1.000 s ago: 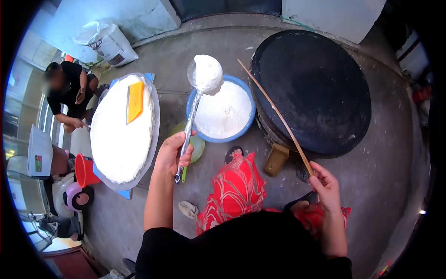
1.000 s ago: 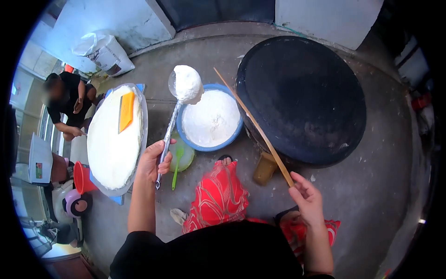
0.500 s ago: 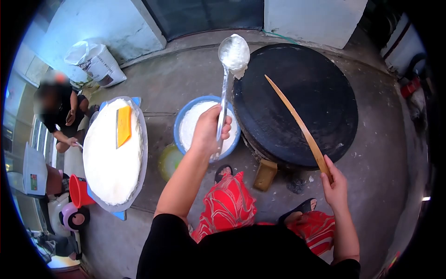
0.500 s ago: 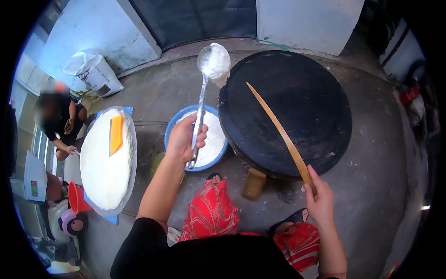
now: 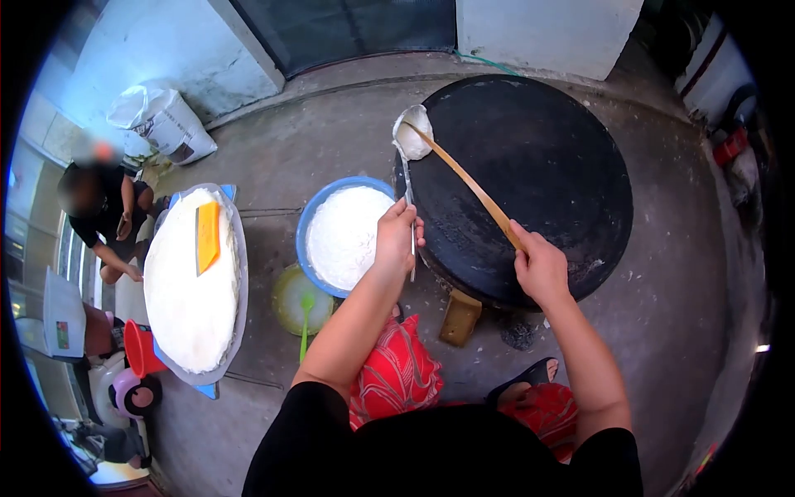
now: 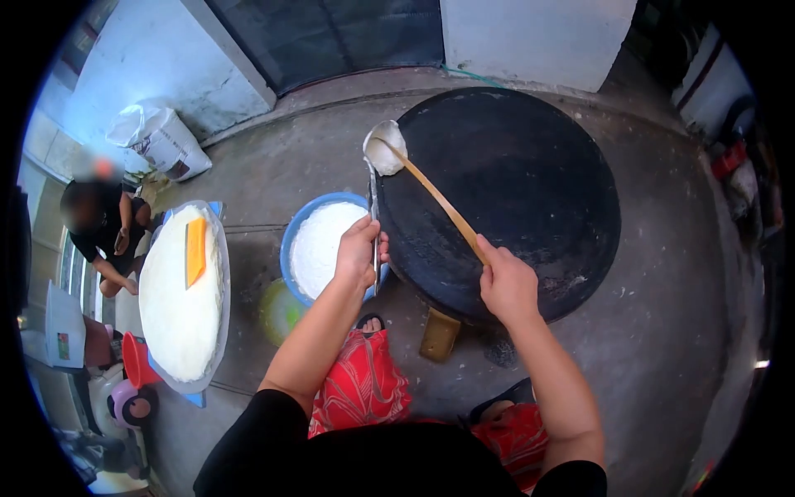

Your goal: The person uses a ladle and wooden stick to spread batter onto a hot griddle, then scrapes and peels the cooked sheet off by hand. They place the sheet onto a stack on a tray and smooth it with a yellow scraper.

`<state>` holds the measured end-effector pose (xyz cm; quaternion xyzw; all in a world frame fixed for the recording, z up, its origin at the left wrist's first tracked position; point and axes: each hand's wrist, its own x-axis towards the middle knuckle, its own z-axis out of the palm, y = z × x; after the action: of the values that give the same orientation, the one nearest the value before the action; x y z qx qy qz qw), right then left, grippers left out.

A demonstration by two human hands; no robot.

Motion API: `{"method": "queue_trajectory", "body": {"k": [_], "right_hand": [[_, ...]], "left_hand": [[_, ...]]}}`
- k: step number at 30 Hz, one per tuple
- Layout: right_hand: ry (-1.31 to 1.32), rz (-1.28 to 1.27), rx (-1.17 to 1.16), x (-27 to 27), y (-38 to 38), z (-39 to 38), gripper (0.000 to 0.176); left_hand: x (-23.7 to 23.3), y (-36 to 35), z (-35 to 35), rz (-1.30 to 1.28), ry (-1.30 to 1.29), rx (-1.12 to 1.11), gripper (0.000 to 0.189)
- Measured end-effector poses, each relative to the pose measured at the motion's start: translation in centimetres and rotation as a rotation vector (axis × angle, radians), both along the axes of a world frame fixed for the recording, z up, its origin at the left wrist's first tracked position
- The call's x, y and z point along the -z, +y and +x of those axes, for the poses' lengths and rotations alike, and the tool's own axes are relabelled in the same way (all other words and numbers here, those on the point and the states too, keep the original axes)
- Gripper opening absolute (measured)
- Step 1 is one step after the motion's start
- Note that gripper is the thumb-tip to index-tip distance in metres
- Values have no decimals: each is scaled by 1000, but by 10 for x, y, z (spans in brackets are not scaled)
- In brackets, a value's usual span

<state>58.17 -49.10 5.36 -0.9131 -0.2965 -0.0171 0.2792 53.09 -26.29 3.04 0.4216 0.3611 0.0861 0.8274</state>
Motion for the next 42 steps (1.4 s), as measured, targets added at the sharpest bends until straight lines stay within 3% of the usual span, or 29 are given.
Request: {"method": "queue_trajectory", "body": {"k": [4,7,9,14,17,18,21,22,24,28,30,32,34,36,38,40,42], "right_hand": [[80,48,10,14,-5,5,44],[105,87,-2,17,-9,7,44],[103,86,-4,8,-13,10,43],[-56,-55,32,-12,-31,0,45],[-319,-166,-191,10,-32,-5,48],[-320,-167,-189,18,-28,-2,48],[-510,-236,-275,38,-13,11,45],[-511,-235,-276,39,-6,20,45],[-600,-293,-229,36,8,41,47],[-447,-278,-64,22,30,63,47],[346,284,81,34,30,58,43],[-115,156,-63,40,33,30,43],[-223,-197,-96,43,35,34,46],[-435,-326,-6,46,39,64,49],[-370,-299,48,40,46,65,45],[-74,194,30,51,45,49,44],[-72,-84,-71,35,41,24,41]], "left_hand": [[5,3,-5,167,-20,-35,25],[13,3,2,159,-32,0,24],[27,15,22,219,65,121,12],[4,35,56,219,44,105,13],[-30,46,61,-227,-144,123,27],[-37,49,61,-227,-145,126,27],[-59,53,61,-822,-431,219,32],[-67,54,60,-821,-432,219,32],[-81,54,56,-1087,-603,279,31],[-97,58,30,-1142,-717,308,35],[-90,65,5,-1152,-734,285,38],[-78,69,-23,-1140,-746,249,38],[-64,72,-50,-1099,-701,163,38],[-51,71,-74,-1126,-584,19,38],[-33,74,-100,-1134,-490,-86,37],[-14,75,-126,-1103,-391,-184,36],[9,76,-149,-1156,-332,-257,33]]}}
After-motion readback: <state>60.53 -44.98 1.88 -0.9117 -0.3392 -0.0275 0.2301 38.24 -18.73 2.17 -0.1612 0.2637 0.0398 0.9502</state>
